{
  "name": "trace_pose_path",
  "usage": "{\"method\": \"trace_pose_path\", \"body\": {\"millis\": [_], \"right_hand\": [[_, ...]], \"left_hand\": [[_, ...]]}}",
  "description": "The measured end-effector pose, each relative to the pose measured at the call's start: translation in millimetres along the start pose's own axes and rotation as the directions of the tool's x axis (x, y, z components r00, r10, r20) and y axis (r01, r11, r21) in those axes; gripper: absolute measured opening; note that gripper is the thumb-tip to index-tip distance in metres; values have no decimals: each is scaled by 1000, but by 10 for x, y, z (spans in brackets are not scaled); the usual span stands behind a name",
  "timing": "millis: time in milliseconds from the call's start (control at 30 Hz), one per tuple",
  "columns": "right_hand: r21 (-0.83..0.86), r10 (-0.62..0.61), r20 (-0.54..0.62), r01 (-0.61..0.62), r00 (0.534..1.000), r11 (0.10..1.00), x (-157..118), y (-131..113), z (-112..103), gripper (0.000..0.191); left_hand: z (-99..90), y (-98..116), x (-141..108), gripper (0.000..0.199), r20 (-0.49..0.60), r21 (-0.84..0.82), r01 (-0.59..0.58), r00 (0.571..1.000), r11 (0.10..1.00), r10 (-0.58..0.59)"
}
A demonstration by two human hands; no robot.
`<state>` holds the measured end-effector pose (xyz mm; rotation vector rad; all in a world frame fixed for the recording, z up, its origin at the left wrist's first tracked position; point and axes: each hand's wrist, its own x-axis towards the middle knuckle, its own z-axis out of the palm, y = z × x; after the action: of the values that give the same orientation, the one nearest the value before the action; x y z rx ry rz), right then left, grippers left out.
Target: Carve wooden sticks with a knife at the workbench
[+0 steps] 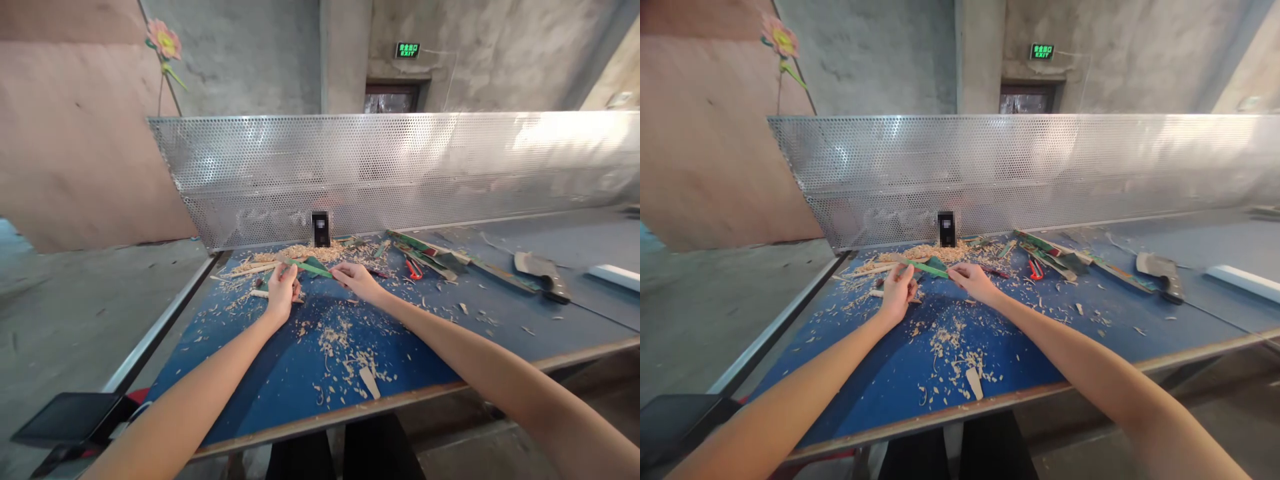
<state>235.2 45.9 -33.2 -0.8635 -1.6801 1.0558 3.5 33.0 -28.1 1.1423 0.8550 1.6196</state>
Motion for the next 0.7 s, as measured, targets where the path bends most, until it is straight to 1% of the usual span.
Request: {"method": "trace_pose_path", "body": {"millis": [167,267,333,500,600,700], "right_hand": [[-142,-71,-46,64,996,988,-17,18,-47,39],[-216,-109,-84,89,990,972,-20,37,-39,36],[-284,-143,-88,113,986,952,-29,40,-36,33],[-405,-206,-14,183,978,896,-58,-1,-61,27],[-476,-195,37,189,980,859,-74,-35,-78,26],[-511,-167,76,182,983,840,-92,-53,-86,27]], "left_hand": [[22,-35,6,59,3,-37,57,998,998,-57],[26,-29,-3,58,9,-60,65,998,996,-64],[27,-26,-4,59,5,-75,61,998,995,-61],[24,-28,1,58,1,-78,48,999,996,-48],[19,-34,-3,58,0,-69,46,999,997,-46],[13,-45,-8,56,3,-52,34,999,998,-34]]}}
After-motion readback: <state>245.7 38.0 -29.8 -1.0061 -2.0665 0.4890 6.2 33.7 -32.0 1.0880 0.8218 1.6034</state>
